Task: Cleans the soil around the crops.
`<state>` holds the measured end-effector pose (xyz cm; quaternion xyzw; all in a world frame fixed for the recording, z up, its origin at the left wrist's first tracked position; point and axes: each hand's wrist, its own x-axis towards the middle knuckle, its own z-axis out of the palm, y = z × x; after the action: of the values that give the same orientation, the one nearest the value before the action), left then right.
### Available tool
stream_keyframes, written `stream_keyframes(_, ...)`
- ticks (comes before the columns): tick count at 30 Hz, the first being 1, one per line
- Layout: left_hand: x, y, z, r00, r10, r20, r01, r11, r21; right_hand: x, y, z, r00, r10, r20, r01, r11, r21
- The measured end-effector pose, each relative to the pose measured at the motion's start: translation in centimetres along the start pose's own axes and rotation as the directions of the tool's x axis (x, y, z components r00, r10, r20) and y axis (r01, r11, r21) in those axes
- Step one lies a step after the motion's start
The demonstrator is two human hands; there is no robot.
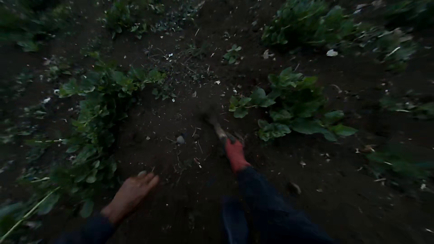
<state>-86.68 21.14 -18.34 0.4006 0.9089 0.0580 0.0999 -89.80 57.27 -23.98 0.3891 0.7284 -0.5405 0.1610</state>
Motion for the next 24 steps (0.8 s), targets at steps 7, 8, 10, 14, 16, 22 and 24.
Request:
stream_keyframes(7,14.3,5.7,8.5,0.873,-0.399,0.281,0.457,0.871,-0.181,-5.2,2.3,-3.4,0.994,0.075,0.080,-0.091,0.971,0.221)
stream_keyframes(8,13.2,7.2,11.3,0.896,-0.391,0.212,0.430,0.884,-0.186,-6.9,3.6,-4.4,0.993,0.105,0.057,-0.117,0.955,0.274)
stream_keyframes(10,10.2,9.7,15.6,0.937,-0.348,0.018,0.346,0.924,-0.160,-9.1,5.5,-5.9,0.983,0.179,0.033,-0.179,0.910,0.373)
stream_keyframes(14,5.9,11.3,16.7,0.942,-0.336,-0.027,0.328,0.933,-0.147,-5.0,5.6,-4.4,0.955,0.279,-0.104,-0.217,0.890,0.402)
stream_keyframes(16,5.2,11.0,16.3,0.928,-0.372,0.017,0.369,0.914,-0.170,-1.5,4.2,-2.9,0.947,0.273,-0.170,-0.203,0.916,0.345)
stream_keyframes(22,7.2,11.3,8.0,0.578,-0.672,0.463,0.814,0.518,-0.263,-5.6,0.6,-4.3,0.979,0.199,-0.043,-0.181,0.948,0.264)
stream_keyframes(24,7.7,13.0,5.6,0.548,-0.628,0.553,0.833,0.472,-0.290,-2.1,-1.6,-3.4,0.984,0.159,-0.078,-0.128,0.943,0.307)
